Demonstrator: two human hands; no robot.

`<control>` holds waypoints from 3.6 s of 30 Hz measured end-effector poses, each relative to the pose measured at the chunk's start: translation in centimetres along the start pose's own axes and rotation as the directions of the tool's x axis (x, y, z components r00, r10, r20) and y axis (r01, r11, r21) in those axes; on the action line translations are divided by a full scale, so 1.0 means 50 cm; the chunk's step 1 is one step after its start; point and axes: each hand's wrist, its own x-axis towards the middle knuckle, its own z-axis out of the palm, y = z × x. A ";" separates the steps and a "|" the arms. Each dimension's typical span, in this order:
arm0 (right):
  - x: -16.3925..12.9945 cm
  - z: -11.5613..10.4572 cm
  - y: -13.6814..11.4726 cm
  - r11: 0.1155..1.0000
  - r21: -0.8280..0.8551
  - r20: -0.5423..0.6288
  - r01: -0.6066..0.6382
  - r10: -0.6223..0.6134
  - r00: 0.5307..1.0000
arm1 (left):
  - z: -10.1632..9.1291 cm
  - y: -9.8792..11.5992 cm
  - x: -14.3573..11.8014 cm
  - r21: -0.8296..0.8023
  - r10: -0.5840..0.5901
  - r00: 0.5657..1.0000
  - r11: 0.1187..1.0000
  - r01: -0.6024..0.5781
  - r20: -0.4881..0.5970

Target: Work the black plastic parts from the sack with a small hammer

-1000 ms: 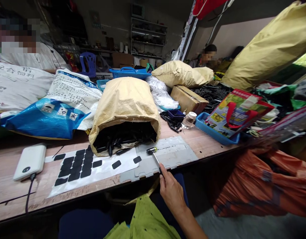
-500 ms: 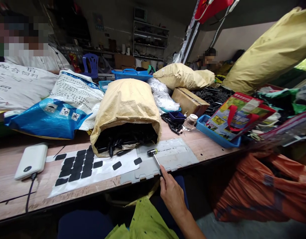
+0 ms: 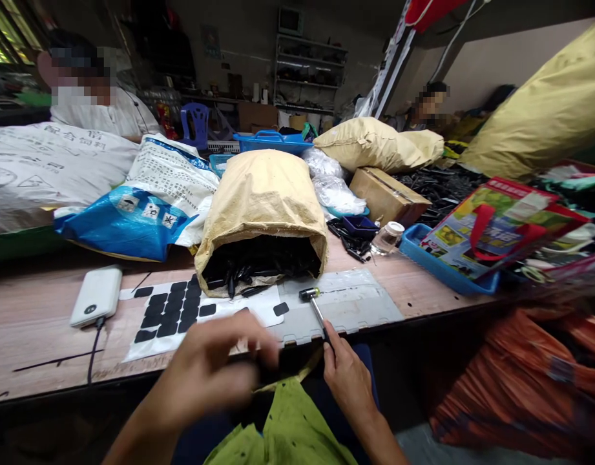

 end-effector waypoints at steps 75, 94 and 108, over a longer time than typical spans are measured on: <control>-0.060 0.011 -0.080 0.808 0.539 0.042 0.238 -0.307 0.951 | 0.119 -0.171 0.185 0.265 0.194 0.981 0.946 -0.187 0.002; -0.012 -0.019 0.010 0.999 0.035 0.098 0.019 -0.023 0.995 | 0.117 -0.179 0.182 0.281 0.266 0.964 0.924 -0.257 0.008; -0.011 -0.023 0.002 0.998 -0.054 0.140 0.017 -0.009 0.990 | 0.187 -0.217 -0.038 0.098 0.346 0.826 0.898 -0.429 0.445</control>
